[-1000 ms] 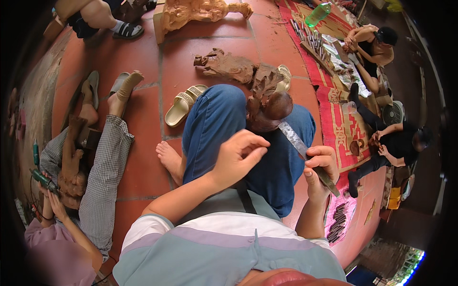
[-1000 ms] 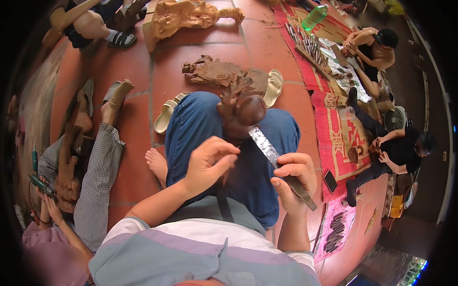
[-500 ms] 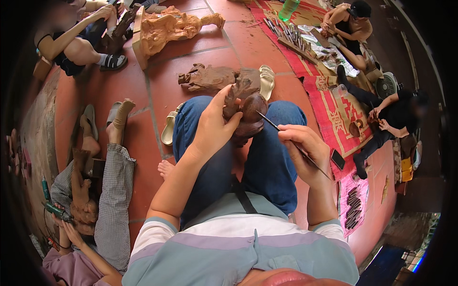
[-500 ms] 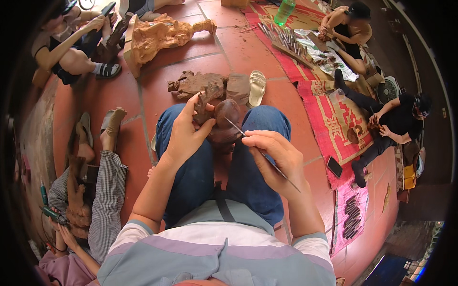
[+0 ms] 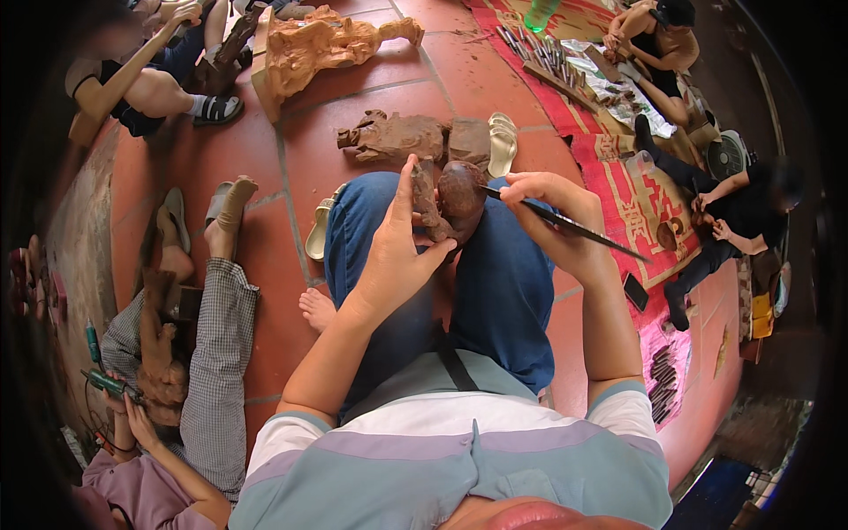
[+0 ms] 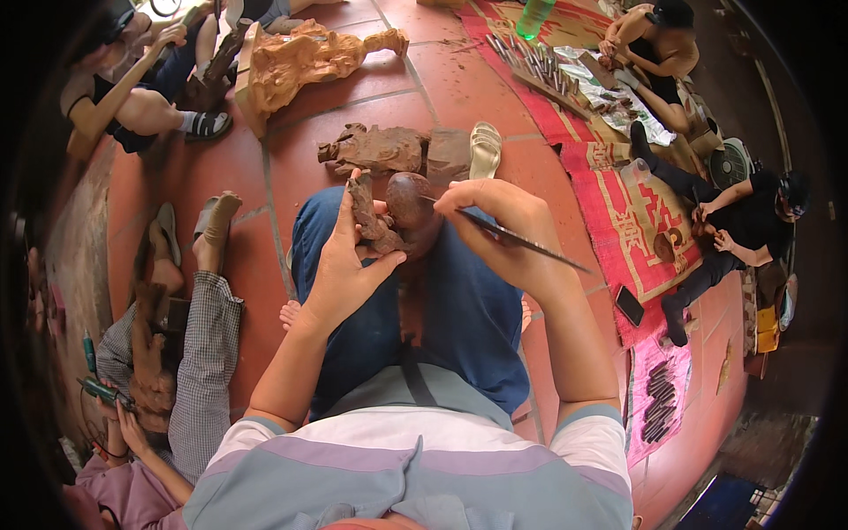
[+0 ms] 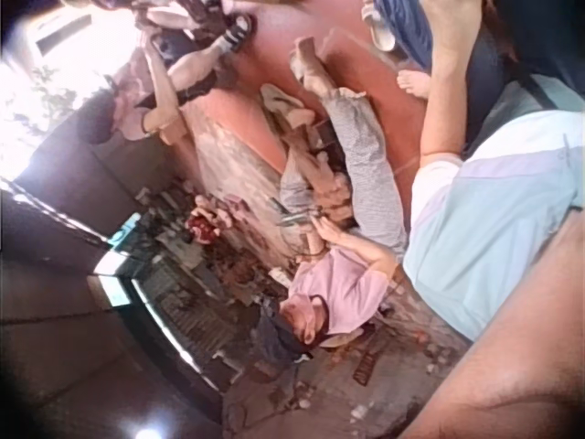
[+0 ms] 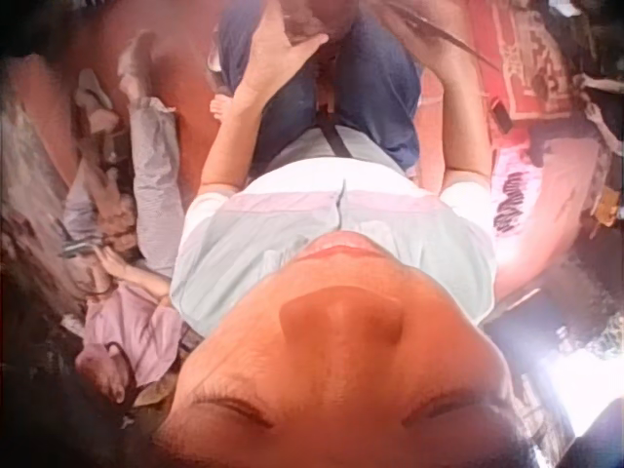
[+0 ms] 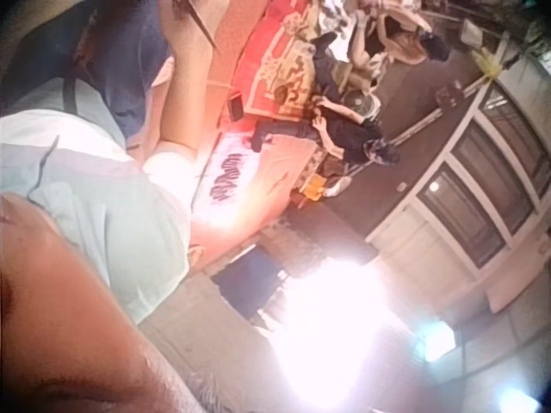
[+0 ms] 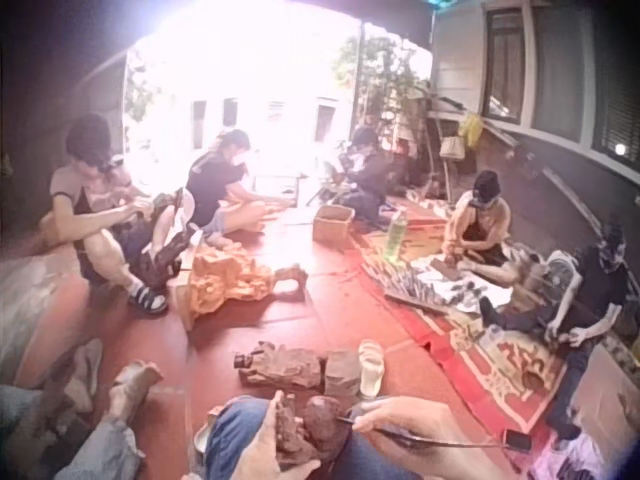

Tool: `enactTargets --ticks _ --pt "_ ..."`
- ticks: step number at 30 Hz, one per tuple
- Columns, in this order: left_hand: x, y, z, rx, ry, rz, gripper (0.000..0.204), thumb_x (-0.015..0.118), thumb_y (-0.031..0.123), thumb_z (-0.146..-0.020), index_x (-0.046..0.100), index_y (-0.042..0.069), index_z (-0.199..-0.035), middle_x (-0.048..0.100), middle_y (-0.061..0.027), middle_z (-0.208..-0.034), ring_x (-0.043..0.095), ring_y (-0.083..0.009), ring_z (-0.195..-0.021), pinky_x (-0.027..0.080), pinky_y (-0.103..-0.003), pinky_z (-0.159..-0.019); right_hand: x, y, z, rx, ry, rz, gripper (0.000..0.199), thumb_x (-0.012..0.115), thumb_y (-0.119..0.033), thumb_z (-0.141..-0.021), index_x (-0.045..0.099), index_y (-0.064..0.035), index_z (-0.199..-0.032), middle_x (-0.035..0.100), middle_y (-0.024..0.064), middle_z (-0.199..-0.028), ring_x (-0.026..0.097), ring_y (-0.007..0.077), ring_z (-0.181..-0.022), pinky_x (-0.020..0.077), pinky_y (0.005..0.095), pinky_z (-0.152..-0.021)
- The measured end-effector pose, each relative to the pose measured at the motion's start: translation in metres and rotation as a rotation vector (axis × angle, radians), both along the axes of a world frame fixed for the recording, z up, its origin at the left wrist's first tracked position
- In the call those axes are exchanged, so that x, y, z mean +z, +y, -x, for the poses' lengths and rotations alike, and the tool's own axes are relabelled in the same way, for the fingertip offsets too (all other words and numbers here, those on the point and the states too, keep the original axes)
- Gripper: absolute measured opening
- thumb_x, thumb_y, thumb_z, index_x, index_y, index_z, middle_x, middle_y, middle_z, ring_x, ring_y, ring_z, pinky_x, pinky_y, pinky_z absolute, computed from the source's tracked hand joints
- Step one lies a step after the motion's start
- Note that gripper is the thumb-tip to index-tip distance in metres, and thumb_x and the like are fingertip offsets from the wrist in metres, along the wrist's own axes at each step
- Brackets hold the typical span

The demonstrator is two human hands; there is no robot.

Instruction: The person carves a piece of wood using a knife while sitting on the floor. They hold the wood with one hand and use the knife with the other to shape and smooth the surface.

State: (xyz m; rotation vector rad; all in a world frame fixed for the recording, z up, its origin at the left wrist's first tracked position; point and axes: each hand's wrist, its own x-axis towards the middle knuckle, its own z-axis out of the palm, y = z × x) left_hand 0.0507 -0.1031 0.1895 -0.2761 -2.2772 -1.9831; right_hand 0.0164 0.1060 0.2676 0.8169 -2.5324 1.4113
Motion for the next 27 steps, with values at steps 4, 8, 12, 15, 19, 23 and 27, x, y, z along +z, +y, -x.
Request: enactTargets --ticks 4,8,12,15,19,23,27 --pt "0.010 -0.009 0.003 -0.047 -0.032 0.005 0.093 0.072 -0.003 -0.073 0.018 0.006 -0.149 0.057 -0.0157 -0.120 0.062 -0.0214 -0.099 0.056 -0.029 -0.073 0.007 -0.002 -0.006 0.171 0.320 -0.239 0.019 0.067 0.001 -0.076 0.065 -0.0085 -0.093 0.065 0.0068 -0.088 0.066 0.0247 -0.093 0.0528 0.0361 -0.082" --pt "-0.003 -0.004 0.002 -0.044 0.033 0.033 0.087 0.072 -0.002 -0.075 0.023 -0.001 -0.146 0.055 -0.0156 -0.124 0.061 -0.0208 -0.101 0.056 -0.027 -0.075 0.001 -0.004 -0.003 0.311 0.416 -0.477 0.018 0.067 -0.005 -0.076 0.064 -0.0110 -0.092 0.064 0.0043 -0.088 0.064 0.0266 -0.098 0.0523 0.0376 -0.083" --pt "-0.013 -0.006 0.000 -0.020 0.049 0.021 0.084 0.072 -0.002 -0.075 0.025 -0.003 -0.145 0.053 -0.0158 -0.127 0.061 -0.0206 -0.100 0.056 -0.026 -0.075 -0.003 -0.001 0.004 0.243 0.278 -0.247 0.018 0.069 -0.001 -0.074 0.064 -0.0110 -0.088 0.063 0.0051 -0.086 0.065 0.0259 -0.095 0.0536 0.0339 -0.078" --pt "-0.009 -0.007 -0.003 -0.029 0.002 -0.011 0.083 0.072 0.000 -0.075 0.026 -0.003 -0.144 0.051 -0.0163 -0.128 0.059 -0.0215 -0.104 0.055 -0.027 -0.077 -0.004 0.009 0.005 0.085 0.354 0.012 0.015 0.068 0.006 -0.077 0.063 -0.0064 -0.085 0.066 0.0069 -0.088 0.067 0.0231 -0.093 0.0544 0.0308 -0.078" --pt "0.001 0.004 -0.018 0.124 0.077 0.106 0.078 0.069 -0.002 -0.079 0.028 0.001 -0.145 0.049 -0.0131 -0.129 0.053 -0.0188 -0.112 0.049 -0.029 -0.090 0.005 0.030 0.009 -0.145 0.337 0.534 0.014 0.065 0.008 -0.083 0.061 0.0000 -0.093 0.066 0.0090 -0.091 0.065 0.0178 -0.093 0.0551 0.0294 -0.078" --pt "0.007 -0.006 -0.006 0.161 0.327 0.210 0.079 0.068 0.007 -0.082 0.023 0.002 -0.147 0.048 -0.0149 -0.130 0.048 -0.0227 -0.119 0.045 -0.031 -0.093 -0.031 0.028 -0.014 -0.090 -0.116 0.514 0.014 0.066 0.003 -0.085 0.058 -0.0001 -0.096 0.063 0.0080 -0.093 0.062 0.0113 -0.083 0.0553 0.0262 -0.077" --pt "0.016 0.001 0.034 0.141 0.346 0.060 0.054 0.057 0.014 -0.091 0.035 0.002 -0.140 0.056 -0.0135 -0.118 0.055 -0.0220 -0.108 0.044 -0.032 -0.092 -0.058 0.020 -0.028 -0.188 -0.297 0.719 0.011 0.060 0.002 -0.089 0.057 0.0002 -0.100 0.061 0.0065 -0.096 0.063 0.0118 -0.083 0.0563 0.0288 -0.077"
